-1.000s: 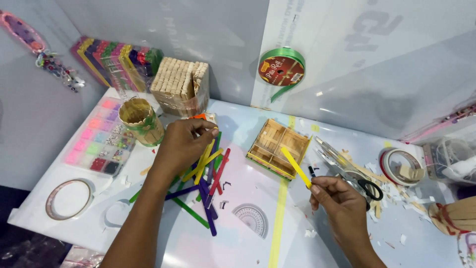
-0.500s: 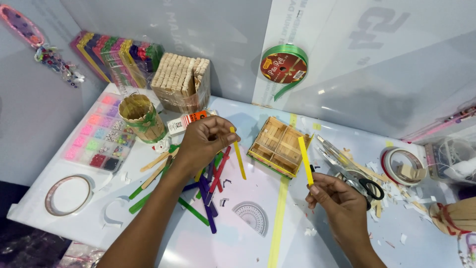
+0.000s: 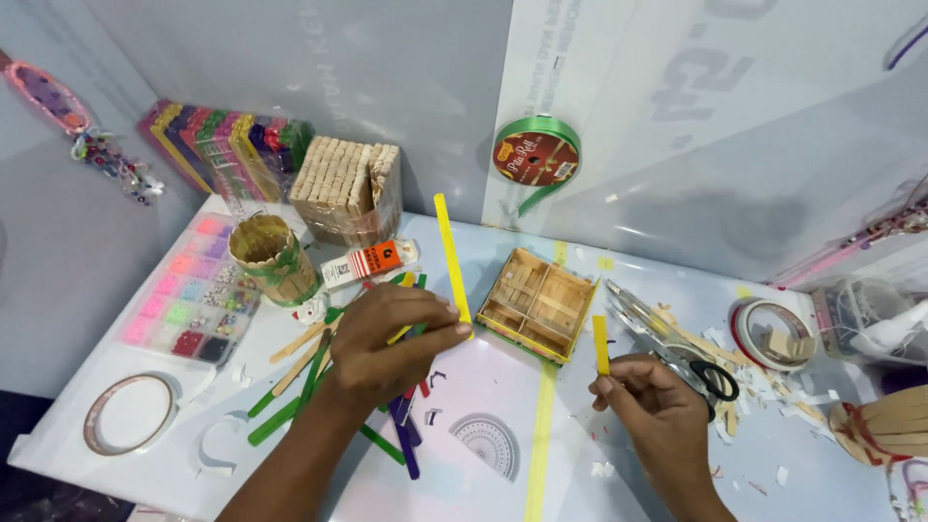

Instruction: Assembling a decorative wooden box by marking, cutting, and gluing popsicle sticks onto a wooden frame.

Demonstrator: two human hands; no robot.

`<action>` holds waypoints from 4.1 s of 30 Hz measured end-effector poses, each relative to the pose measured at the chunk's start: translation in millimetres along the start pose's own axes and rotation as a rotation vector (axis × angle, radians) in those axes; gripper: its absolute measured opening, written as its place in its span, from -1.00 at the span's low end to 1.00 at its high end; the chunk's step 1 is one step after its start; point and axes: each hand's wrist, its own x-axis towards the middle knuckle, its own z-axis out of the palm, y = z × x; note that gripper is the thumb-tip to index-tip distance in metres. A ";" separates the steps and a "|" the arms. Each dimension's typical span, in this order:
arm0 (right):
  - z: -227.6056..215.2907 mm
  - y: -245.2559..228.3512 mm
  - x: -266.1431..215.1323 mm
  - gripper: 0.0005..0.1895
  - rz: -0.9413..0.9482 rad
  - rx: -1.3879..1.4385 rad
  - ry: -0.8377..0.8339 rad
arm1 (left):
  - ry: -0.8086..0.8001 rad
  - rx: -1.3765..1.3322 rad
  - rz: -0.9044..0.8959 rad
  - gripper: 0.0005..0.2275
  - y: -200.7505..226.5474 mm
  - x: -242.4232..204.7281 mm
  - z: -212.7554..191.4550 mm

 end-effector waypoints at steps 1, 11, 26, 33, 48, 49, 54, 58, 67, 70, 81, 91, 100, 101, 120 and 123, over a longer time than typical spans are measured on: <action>0.4 -0.9 -0.3 -0.93 0.002 -0.019 0.005 | -0.012 -0.030 0.018 -0.89 2.5 3.8 -1.5; 1.0 -0.7 -0.6 -0.93 -0.062 -0.014 0.003 | -0.049 -0.080 0.009 -0.93 1.1 3.9 2.9; -9.7 -8.7 12.9 -0.91 -0.038 0.005 0.113 | -0.586 -0.526 0.042 -0.95 59.0 -30.4 52.7; -17.8 -17.6 21.3 -0.88 0.061 -0.019 0.189 | -0.711 -0.643 0.040 -0.82 78.0 -47.2 63.0; -32.9 -13.5 62.6 -0.90 -0.224 -0.181 0.003 | -0.264 -0.164 -0.843 -0.95 -7.2 -50.4 56.0; -34.8 -11.4 73.0 -0.89 -0.325 -0.224 -0.064 | -0.255 -0.194 -0.940 -0.91 -12.8 -52.0 55.8; -26.0 -17.5 121.5 -0.90 -0.543 -0.422 -0.251 | -0.268 -0.232 -1.166 -0.83 -22.4 -56.2 58.8; -0.9 -30.3 152.7 -0.88 -0.615 -0.521 -0.401 | -0.314 -0.253 -1.236 -0.84 -21.5 -53.8 56.6; 45.6 -8.6 219.0 -0.90 -0.695 -0.452 -0.637 | -0.459 -0.342 -1.123 -0.47 -17.4 -41.1 46.8; 55.9 -4.1 229.1 -0.90 -0.675 -0.393 -0.686 | -0.569 -0.307 -1.148 -0.38 -17.3 -37.4 48.6; 63.3 -18.8 218.8 -0.92 -0.541 -0.357 -0.769 | -0.370 -0.284 -1.126 -0.53 -22.6 -60.1 56.5; 64.2 -48.4 201.6 -0.88 -0.281 -0.328 -0.938 | 0.009 -0.228 -1.309 -0.85 -21.7 -49.8 52.3; 64.0 -61.2 203.0 -0.81 -0.264 -0.339 -0.936 | 0.128 -0.242 -1.340 -0.89 -21.1 -44.6 50.8; 66.1 -63.8 200.7 -0.83 -0.390 -0.393 -0.918 | 0.133 -0.236 -1.333 -0.89 -21.1 -44.2 51.0; 73.7 -23.6 228.6 -0.88 -0.726 -0.652 -0.856 | -0.300 -0.463 -1.220 -0.42 -15.9 -44.9 52.2; 75.9 -22.2 228.0 -0.88 -0.712 -0.669 -0.859 | -0.388 -0.452 -1.221 -0.37 -12.5 -37.6 51.3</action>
